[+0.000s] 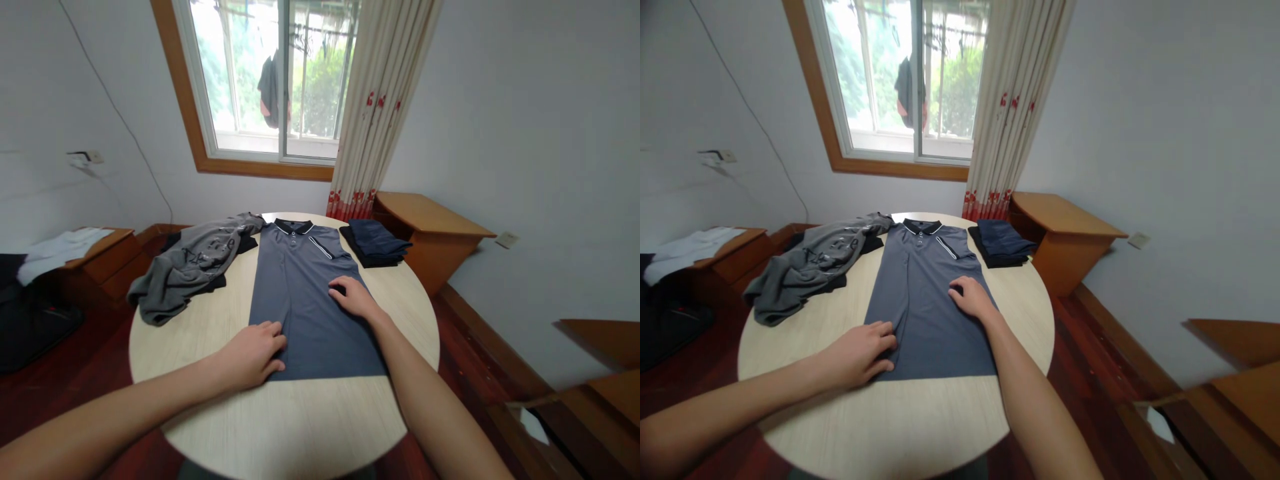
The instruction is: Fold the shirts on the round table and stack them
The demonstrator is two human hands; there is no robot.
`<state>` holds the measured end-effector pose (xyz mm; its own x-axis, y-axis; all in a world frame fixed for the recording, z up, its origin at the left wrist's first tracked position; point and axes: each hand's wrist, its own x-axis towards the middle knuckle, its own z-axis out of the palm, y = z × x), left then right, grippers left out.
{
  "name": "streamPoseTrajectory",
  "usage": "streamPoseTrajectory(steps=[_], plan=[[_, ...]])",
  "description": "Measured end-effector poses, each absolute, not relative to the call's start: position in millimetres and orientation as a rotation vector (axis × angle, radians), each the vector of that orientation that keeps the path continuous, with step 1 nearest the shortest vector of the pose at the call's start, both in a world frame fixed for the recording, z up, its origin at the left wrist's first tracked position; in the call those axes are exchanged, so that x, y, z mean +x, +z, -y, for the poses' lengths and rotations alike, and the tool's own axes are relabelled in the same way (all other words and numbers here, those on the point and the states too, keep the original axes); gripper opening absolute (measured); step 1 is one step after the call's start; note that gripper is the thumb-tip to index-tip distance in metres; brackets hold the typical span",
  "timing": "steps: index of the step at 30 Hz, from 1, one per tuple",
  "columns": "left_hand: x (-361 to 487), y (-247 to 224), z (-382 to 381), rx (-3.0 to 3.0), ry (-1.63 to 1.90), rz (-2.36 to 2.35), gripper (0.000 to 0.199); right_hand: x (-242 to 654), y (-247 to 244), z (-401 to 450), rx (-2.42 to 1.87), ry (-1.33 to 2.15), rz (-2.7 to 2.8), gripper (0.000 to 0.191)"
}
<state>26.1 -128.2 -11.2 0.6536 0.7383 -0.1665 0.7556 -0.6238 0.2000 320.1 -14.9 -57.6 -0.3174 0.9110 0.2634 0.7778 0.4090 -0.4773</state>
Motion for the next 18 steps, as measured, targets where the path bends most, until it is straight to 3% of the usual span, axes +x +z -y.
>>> streamPoseTrajectory(steps=[5, 12, 15, 18], plan=[[24.3, -7.5, 122.5, 2.493, -0.055, -1.166, 0.010, 318.6, -57.3, 17.2, -1.412, 0.346, 2.173, 0.023], [26.7, 0.8, 114.8, 2.250, 0.117, -0.928, 0.035, 338.3, -34.5, 23.2, -1.923, 0.130, 1.820, 0.028], [23.5, -11.8, 102.1, 2.485, 0.289, -0.901, 0.040, 355.7, -33.0, 29.9, -2.185, 0.194, 1.789, 0.042], [16.7, -32.0, 96.6, 2.659, 0.256, -0.855, 0.062, 365.2, -37.4, 38.6, -2.311, 0.196, 1.829, 0.053]])
